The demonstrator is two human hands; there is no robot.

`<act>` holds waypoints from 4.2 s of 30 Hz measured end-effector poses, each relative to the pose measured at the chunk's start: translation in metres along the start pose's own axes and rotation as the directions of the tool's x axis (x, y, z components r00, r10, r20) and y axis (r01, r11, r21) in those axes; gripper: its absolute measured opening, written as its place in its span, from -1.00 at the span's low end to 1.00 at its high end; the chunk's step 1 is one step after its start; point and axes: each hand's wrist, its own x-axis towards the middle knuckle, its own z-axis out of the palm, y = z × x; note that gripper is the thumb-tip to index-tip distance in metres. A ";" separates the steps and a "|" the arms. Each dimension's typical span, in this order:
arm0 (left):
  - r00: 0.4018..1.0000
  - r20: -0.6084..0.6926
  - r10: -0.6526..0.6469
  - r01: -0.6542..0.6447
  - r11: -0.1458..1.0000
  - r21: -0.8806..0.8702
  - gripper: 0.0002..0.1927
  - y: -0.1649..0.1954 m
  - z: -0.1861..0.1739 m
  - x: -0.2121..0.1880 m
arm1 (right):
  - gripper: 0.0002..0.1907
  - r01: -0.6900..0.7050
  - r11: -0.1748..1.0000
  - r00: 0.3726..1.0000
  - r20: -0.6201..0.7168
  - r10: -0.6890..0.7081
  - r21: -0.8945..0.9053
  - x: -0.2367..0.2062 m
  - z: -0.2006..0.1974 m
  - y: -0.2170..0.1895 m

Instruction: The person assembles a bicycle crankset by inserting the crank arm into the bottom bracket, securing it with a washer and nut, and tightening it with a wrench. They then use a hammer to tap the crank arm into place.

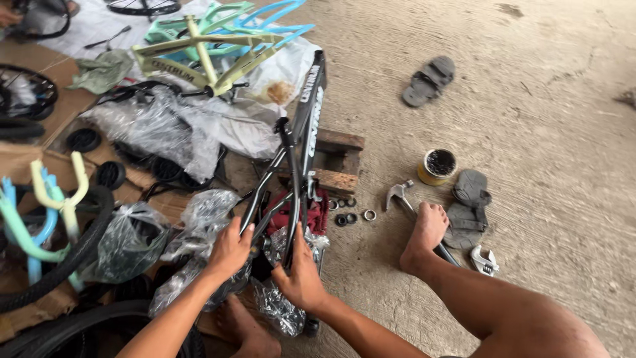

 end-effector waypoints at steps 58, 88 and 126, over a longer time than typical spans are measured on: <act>0.865 0.486 -0.123 -0.052 0.942 0.331 -0.36 -0.003 0.022 -0.006 | 0.36 -0.019 0.893 0.935 0.308 0.175 -0.450 -0.025 -0.004 0.030; 0.950 0.313 -0.004 -0.087 0.957 0.278 -0.43 0.018 0.018 0.013 | -0.21 -0.312 0.927 0.946 0.027 0.324 -0.207 0.001 -0.004 0.030; 0.904 0.317 -0.288 -0.051 0.663 0.747 -0.62 0.057 -0.094 -0.168 | -0.79 0.300 0.558 0.549 0.618 0.563 -0.774 -0.139 -0.113 0.027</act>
